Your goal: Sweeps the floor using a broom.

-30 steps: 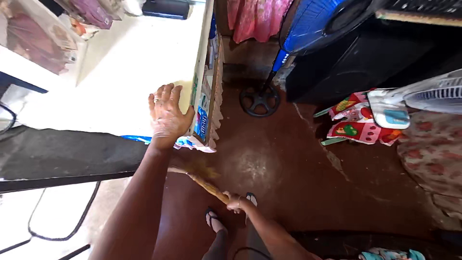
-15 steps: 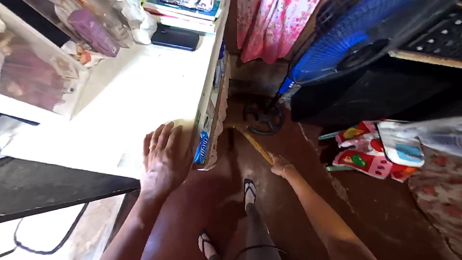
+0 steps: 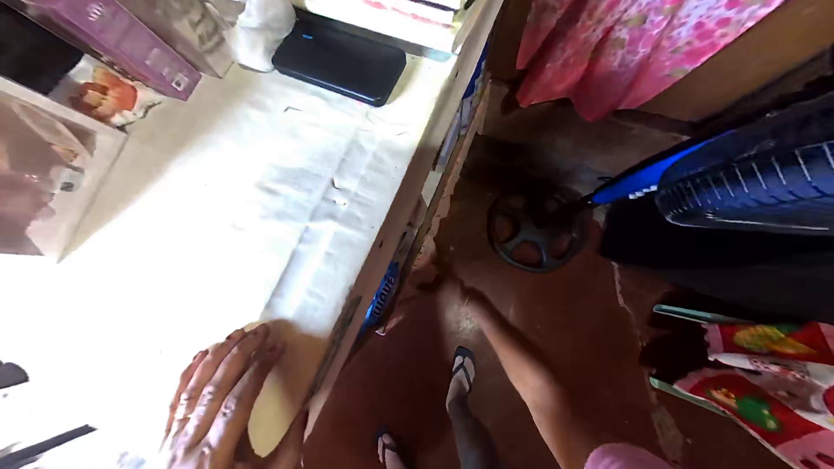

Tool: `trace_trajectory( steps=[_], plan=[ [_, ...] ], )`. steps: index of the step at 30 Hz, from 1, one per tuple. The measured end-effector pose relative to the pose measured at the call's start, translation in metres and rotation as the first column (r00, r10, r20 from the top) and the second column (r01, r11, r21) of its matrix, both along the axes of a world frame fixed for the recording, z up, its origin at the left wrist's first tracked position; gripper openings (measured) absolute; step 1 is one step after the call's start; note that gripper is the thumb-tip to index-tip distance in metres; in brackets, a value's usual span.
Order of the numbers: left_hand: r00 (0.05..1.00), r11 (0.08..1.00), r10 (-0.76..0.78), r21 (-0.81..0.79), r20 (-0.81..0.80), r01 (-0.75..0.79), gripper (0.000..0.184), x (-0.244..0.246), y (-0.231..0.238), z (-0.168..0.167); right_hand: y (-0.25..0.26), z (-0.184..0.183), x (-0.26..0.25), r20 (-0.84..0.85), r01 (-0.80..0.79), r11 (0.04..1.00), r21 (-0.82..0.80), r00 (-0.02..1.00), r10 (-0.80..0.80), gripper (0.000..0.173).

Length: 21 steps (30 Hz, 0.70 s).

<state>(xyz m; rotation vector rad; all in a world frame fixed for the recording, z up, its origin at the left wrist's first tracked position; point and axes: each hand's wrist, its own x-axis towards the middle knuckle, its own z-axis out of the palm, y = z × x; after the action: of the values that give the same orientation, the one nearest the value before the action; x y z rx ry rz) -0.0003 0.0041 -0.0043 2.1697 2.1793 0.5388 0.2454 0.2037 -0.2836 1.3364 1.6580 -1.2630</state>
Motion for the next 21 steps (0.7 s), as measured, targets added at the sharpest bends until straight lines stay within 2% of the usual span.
trace_trajectory(
  steps=[3, 6, 9, 12, 14, 16, 17, 18, 20, 21],
  plan=[
    [1.0, 0.999, 0.004, -0.034, 0.015, -0.003, 0.06, 0.002, 0.002, 0.002, -0.025, -0.005, -0.002, -0.024, -0.287, 0.954, -0.083, 0.958, 0.286, 0.085],
    [1.0, 0.998, 0.017, -0.065, -0.014, -0.018, 0.059, 0.003, 0.003, 0.005, -0.015, -0.012, 0.015, -0.075, -0.385, 0.923, -0.002, 0.92, 0.384, 0.087],
    [0.999, 0.995, 0.023, -0.093, -0.043, -0.027, 0.058, 0.005, 0.007, 0.01, 0.013, -0.02, 0.04, -0.013, -0.312, 0.948, 0.061, 0.95, 0.313, 0.088],
    [0.999, 0.989, 0.029, -0.146, -0.036, -0.034, 0.057, 0.004, 0.007, 0.012, 0.045, -0.042, 0.038, 0.01, -0.11, 0.981, 0.157, 0.994, 0.11, 0.082],
    [0.999, 0.986, 0.029, -0.161, -0.031, -0.033, 0.055, 0.003, 0.008, 0.013, 0.068, -0.054, 0.008, -0.113, 0.041, 0.972, 0.23, 0.994, -0.016, 0.07],
    [0.999, 0.985, 0.03, -0.167, -0.031, -0.035, 0.053, 0.004, 0.009, 0.015, 0.101, -0.029, -0.042, -0.116, 0.029, 0.994, 0.105, 0.993, -0.017, 0.063],
    [0.999, 0.986, 0.032, -0.165, -0.034, -0.037, 0.053, 0.004, 0.008, 0.015, 0.108, -0.029, -0.06, -0.099, 0.025, 0.996, 0.082, 0.995, -0.017, 0.062],
    [0.999, 0.986, 0.037, -0.161, -0.03, -0.041, 0.053, 0.004, 0.008, 0.014, 0.107, -0.041, -0.07, -0.111, 0.016, 0.996, 0.084, 0.994, -0.007, 0.062],
    [0.999, 0.985, 0.05, -0.162, -0.015, -0.052, 0.055, 0.004, 0.009, 0.014, 0.08, -0.095, -0.08, -0.235, 0.11, 0.977, 0.184, 0.97, -0.065, 0.053],
    [0.999, 0.985, 0.055, -0.162, -0.002, -0.054, 0.054, 0.004, 0.009, 0.014, 0.065, -0.106, -0.084, -0.282, 0.147, 0.974, 0.174, 0.955, -0.094, 0.048]
  ],
)
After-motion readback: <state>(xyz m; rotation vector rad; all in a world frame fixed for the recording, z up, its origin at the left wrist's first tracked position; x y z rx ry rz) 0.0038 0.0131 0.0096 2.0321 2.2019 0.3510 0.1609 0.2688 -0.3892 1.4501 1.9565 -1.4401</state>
